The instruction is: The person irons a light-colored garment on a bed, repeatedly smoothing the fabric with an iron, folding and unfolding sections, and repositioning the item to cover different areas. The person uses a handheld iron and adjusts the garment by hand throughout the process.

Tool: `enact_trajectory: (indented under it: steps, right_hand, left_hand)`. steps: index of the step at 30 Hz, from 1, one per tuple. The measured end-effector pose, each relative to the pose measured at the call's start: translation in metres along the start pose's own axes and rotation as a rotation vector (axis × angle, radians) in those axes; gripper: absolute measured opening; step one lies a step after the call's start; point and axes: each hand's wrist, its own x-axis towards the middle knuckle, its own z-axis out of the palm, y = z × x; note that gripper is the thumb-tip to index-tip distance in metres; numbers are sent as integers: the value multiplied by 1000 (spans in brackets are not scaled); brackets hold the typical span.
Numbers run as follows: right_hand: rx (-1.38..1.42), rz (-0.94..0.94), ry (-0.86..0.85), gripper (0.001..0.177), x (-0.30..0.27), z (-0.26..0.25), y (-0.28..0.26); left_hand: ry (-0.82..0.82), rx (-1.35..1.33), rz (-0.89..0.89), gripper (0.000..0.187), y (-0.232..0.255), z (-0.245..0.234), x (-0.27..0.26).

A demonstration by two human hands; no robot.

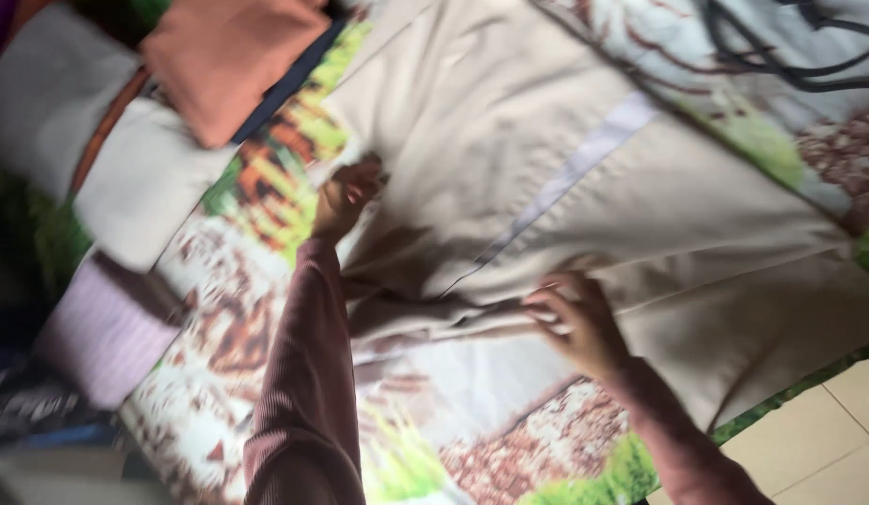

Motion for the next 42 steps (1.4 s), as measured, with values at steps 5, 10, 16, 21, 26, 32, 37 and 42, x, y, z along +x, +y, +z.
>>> enact_trajectory:
  steps: [5, 10, 16, 21, 26, 32, 37, 42]
  right_hand:
    - [33, -182, -275, 32, -7, 78, -79]
    - [-97, -235, -253, 55, -21, 133, -118]
    - [-146, -267, -246, 55, -19, 179, -116]
    - [66, -229, -218, 29, -15, 161, -109]
    - [41, -344, -419, 13, -53, 94, -126]
    - [9, -405, -528, 40, -94, 82, -115]
    - [37, -186, -420, 67, -95, 59, -96]
    - [-277, -7, 36, 43, -84, -5, -14]
  left_hand:
    - [-101, 173, -160, 34, 10, -37, -124]
    - [-246, 199, -325, 44, 30, -80, -196]
    - [-369, -19, -324, 52, -29, -91, -227]
    - [-24, 335, -230, 22, -129, -112, -179]
    - [378, 660, 57, 16, -82, -133, -136]
    - [443, 835, -168, 50, -29, -43, -180]
    - [585, 343, 24, 55, 61, 44, -332]
    - [474, -78, -214, 48, 115, 106, -398]
